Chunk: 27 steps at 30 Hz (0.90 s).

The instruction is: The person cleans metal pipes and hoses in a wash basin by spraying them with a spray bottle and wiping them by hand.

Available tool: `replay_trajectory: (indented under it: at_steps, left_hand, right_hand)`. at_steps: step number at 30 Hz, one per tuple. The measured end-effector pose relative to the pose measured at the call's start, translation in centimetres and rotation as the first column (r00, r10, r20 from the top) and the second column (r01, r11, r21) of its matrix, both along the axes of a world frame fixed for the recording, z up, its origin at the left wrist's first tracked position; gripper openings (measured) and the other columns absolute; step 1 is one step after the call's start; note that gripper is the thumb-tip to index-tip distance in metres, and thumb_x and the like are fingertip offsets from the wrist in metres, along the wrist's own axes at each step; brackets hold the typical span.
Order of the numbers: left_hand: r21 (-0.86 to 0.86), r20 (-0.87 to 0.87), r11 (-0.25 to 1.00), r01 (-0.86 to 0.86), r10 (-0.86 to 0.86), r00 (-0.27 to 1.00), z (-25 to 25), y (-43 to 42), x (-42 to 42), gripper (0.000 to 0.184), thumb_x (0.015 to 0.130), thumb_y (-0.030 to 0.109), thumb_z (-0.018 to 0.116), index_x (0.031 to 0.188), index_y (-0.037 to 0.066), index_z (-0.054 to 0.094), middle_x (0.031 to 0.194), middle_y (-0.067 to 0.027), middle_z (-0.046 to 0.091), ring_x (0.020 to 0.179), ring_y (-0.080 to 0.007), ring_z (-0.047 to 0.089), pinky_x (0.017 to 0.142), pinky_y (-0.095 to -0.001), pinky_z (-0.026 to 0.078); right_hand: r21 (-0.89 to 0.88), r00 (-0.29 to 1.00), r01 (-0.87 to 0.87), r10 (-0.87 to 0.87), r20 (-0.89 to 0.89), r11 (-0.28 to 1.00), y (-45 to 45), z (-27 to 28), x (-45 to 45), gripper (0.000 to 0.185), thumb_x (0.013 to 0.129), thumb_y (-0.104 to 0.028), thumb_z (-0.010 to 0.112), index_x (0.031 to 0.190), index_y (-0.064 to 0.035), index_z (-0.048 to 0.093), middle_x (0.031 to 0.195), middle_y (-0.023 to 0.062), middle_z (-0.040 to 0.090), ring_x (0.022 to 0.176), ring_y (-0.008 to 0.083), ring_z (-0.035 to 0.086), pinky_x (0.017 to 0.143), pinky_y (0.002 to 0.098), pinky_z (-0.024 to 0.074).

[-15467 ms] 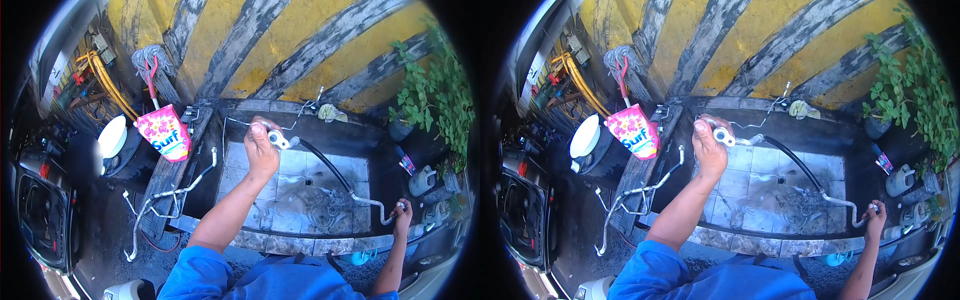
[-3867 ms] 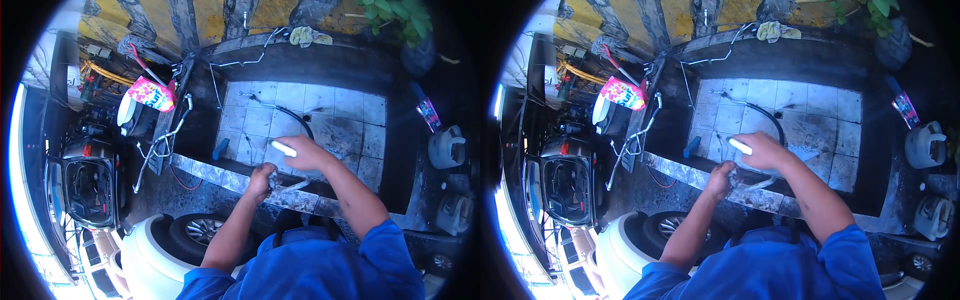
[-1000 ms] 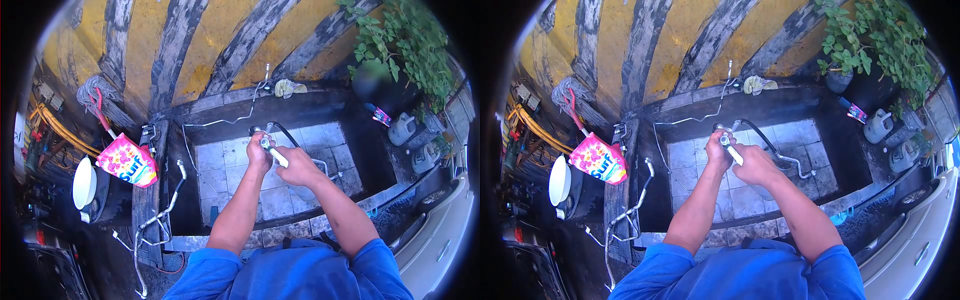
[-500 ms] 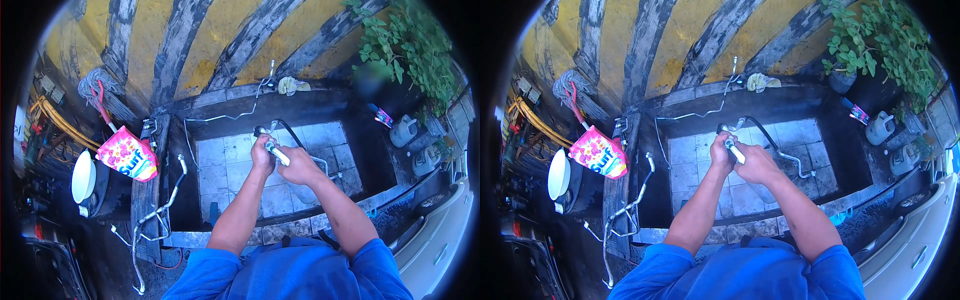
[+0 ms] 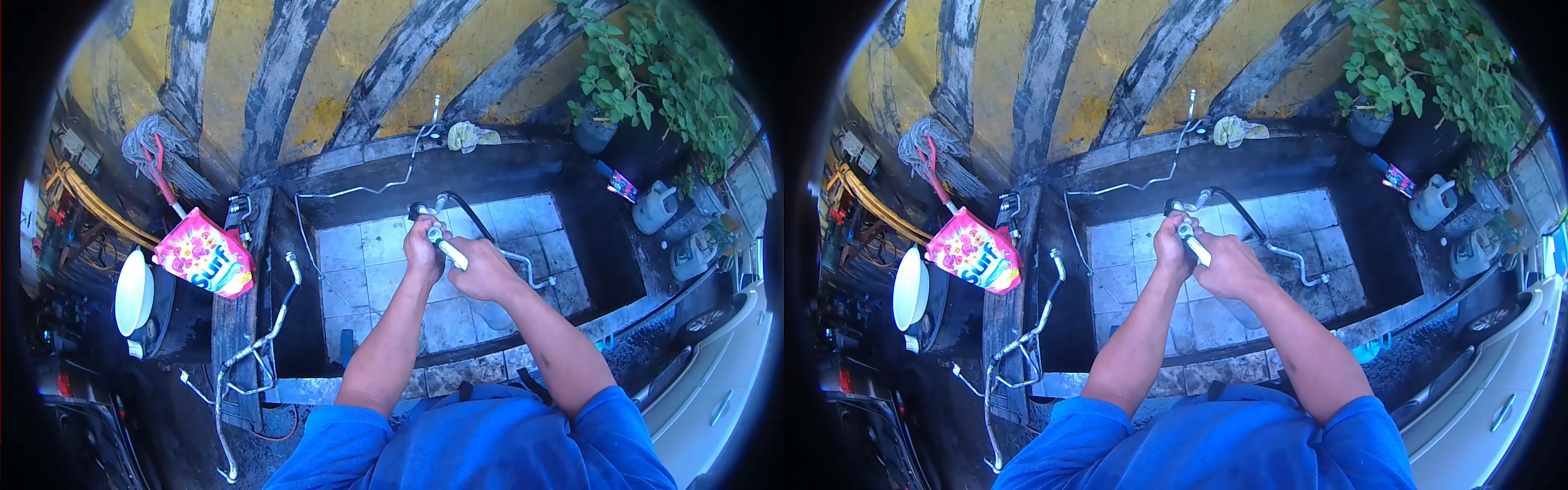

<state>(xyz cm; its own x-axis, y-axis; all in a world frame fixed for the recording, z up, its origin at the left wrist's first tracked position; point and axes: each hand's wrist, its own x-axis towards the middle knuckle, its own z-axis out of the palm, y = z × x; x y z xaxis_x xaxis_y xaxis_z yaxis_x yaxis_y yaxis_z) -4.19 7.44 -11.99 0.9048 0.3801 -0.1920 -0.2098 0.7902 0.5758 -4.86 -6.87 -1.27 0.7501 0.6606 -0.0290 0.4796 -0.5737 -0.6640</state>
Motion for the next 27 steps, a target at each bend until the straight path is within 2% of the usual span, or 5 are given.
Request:
replay_trajectory:
  at_steps: [6,9,17,22,27]
  left_hand:
    - [-0.045,-0.003,0.999,0.014,-0.014,1.000,1.0,-0.1,-0.8,0.011,0.091,0.018,0.051,0.089,0.008,0.054,0.079,-0.0076,0.055,0.071,-0.0195,0.052,0.069,-0.0347,0.047]
    - [-0.037,-0.004,0.999,-0.008,0.008,1.000,1.0,-0.2,-0.6,0.010,0.090,0.017,0.051,0.089,0.007,0.054,0.079,-0.0079,0.054,0.071,-0.0196,0.052,0.069,-0.0344,0.047]
    - [-0.020,0.022,1.000,-0.004,0.005,1.000,0.7,-0.1,-0.7,0.010,0.090,0.017,0.051,0.088,0.007,0.054,0.079,-0.0081,0.054,0.072,-0.0200,0.052,0.070,-0.0357,0.047]
    - [-0.016,-0.027,1.000,-0.005,0.005,1.000,1.8,-0.5,-1.4,0.011,0.091,0.017,0.050,0.089,0.007,0.054,0.080,-0.0083,0.054,0.071,-0.0205,0.052,0.070,-0.0364,0.047]
    - [0.005,-0.009,1.000,-0.019,0.019,1.000,0.5,-0.1,-1.0,0.013,0.090,0.019,0.051,0.089,0.007,0.054,0.080,-0.0083,0.054,0.075,-0.0210,0.053,0.071,-0.0356,0.047]
  right_hand:
    - [0.051,0.999,-0.006,0.003,0.046,0.999,-0.1,-0.7,-0.1,0.048,0.073,-0.008,0.063,0.120,0.0019,0.065,0.086,0.0283,0.069,0.084,0.0465,0.067,0.079,0.0510,0.0537]
    - [-0.111,0.998,-0.026,0.019,-0.067,0.993,-0.2,1.2,-0.3,0.064,0.075,-0.013,0.064,0.137,0.0005,0.057,0.101,0.0281,0.070,0.096,0.0447,0.068,0.088,0.0518,0.0532]
    - [-0.097,0.999,-0.030,0.026,-0.041,0.995,-0.3,0.4,-0.3,0.061,0.075,-0.014,0.064,0.133,0.0005,0.059,0.101,0.0276,0.071,0.098,0.0445,0.068,0.089,0.0523,0.0527]
    - [-0.053,1.000,-0.025,0.024,-0.014,0.998,-0.2,0.2,-0.4,0.060,0.075,-0.014,0.064,0.133,-0.0001,0.059,0.100,0.0275,0.071,0.097,0.0441,0.068,0.088,0.0527,0.0528]
    - [-0.072,1.000,-0.021,0.020,-0.016,0.997,-0.1,0.5,-0.8,0.055,0.076,-0.014,0.064,0.129,0.0007,0.060,0.099,0.0276,0.070,0.095,0.0446,0.068,0.086,0.0535,0.0530]
